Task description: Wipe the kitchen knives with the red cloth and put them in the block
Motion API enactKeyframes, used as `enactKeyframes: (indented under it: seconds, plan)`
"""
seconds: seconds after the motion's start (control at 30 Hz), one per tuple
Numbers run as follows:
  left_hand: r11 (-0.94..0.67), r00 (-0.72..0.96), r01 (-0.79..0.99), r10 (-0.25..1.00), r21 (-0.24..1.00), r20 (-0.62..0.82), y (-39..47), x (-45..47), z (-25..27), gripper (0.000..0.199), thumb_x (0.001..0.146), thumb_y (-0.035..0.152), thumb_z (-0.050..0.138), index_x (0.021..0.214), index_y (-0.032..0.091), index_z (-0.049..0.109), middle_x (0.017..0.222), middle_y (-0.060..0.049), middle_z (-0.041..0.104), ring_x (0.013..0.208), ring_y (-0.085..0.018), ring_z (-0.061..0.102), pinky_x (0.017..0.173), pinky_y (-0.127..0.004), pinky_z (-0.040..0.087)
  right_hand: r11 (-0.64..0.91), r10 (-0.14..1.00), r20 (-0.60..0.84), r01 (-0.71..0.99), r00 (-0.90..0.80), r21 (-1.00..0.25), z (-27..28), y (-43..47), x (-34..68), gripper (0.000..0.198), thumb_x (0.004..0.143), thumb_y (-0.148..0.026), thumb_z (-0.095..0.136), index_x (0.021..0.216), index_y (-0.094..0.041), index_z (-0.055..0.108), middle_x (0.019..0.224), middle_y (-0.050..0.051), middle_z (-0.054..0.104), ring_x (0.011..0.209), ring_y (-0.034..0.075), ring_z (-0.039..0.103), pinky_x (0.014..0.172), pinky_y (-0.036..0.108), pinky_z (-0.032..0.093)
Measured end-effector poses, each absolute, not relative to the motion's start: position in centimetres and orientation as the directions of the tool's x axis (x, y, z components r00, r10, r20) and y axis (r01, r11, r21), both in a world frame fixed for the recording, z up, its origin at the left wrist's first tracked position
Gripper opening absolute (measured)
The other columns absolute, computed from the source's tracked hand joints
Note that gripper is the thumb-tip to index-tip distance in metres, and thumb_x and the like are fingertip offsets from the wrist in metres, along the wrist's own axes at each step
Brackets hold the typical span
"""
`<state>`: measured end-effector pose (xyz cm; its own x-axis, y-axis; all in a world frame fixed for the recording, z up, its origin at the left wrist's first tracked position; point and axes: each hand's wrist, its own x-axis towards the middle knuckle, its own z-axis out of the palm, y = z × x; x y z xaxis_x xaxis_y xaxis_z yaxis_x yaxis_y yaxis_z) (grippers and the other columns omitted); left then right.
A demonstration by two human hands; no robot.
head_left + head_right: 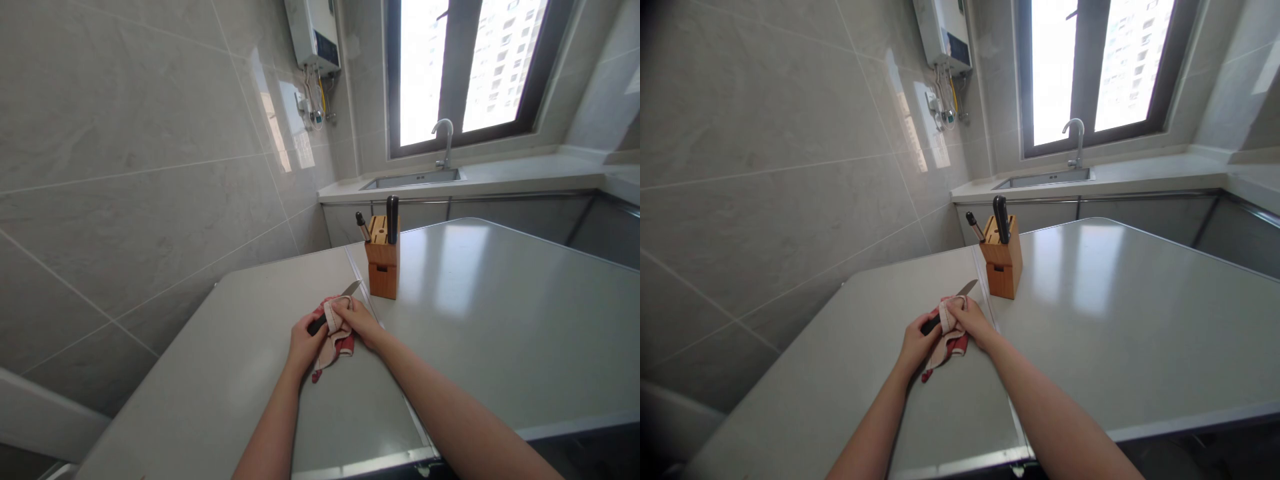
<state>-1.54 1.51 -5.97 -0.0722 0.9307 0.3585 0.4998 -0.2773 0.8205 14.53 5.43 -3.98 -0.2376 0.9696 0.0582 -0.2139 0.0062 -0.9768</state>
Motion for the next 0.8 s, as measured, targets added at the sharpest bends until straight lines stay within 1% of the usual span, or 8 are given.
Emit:
enactKeyframes:
  seconds: [0.13,0.4,0.63,0.8]
  plan:
    - [-0.277,-0.072,0.497,0.931,0.822,0.358,1.48,-1.48,-5.86,0.023,0.076,0.035,0.067,0.088,0.016,0.070,0.088,-0.004,0.071,0.083,-0.019,0.063,0.079,-0.028,0.047,0.010,0.969,0.062,-0.215,-0.238,-0.977,-4.04,5.44,14.48,0.035,0.073,-0.042,0.069,0.095,-0.016,0.061,0.101,0.007,0.069,0.096,0.021,0.063,0.086,0.033,0.047]
    - [-0.283,-0.058,0.471,0.935,0.836,0.349,1.27,-1.46,-5.59,0.024,0.077,0.035,0.067,0.093,0.016,0.070,0.093,-0.004,0.071,0.087,-0.019,0.063,0.082,-0.029,0.046,0.023,0.971,0.065,-0.184,-0.228,-0.983,-4.28,5.52,14.45,0.038,0.073,-0.043,0.068,0.098,-0.016,0.060,0.101,0.008,0.069,0.098,0.022,0.062,0.089,0.034,0.046]
    - [-0.272,-0.073,0.492,0.934,0.827,0.350,1.25,-1.33,-5.41,0.022,0.077,0.035,0.066,0.089,0.016,0.071,0.086,-0.003,0.070,0.080,-0.018,0.062,0.077,-0.028,0.046,0.021,0.974,0.060,-0.174,-0.221,-0.985,-4.09,5.43,14.45,0.036,0.072,-0.044,0.068,0.095,-0.017,0.060,0.099,0.007,0.069,0.097,0.022,0.062,0.088,0.034,0.046]
    - [-0.256,-0.074,0.516,0.937,0.817,0.340,1.34,-1.37,-5.43,0.020,0.077,0.033,0.066,0.087,0.016,0.071,0.085,-0.004,0.070,0.081,-0.019,0.062,0.078,-0.029,0.046,0.011,0.979,0.040,-0.142,-0.202,-0.990,-4.05,5.47,14.49,0.036,0.072,-0.045,0.068,0.093,-0.017,0.060,0.095,0.006,0.068,0.094,0.021,0.062,0.086,0.034,0.046]
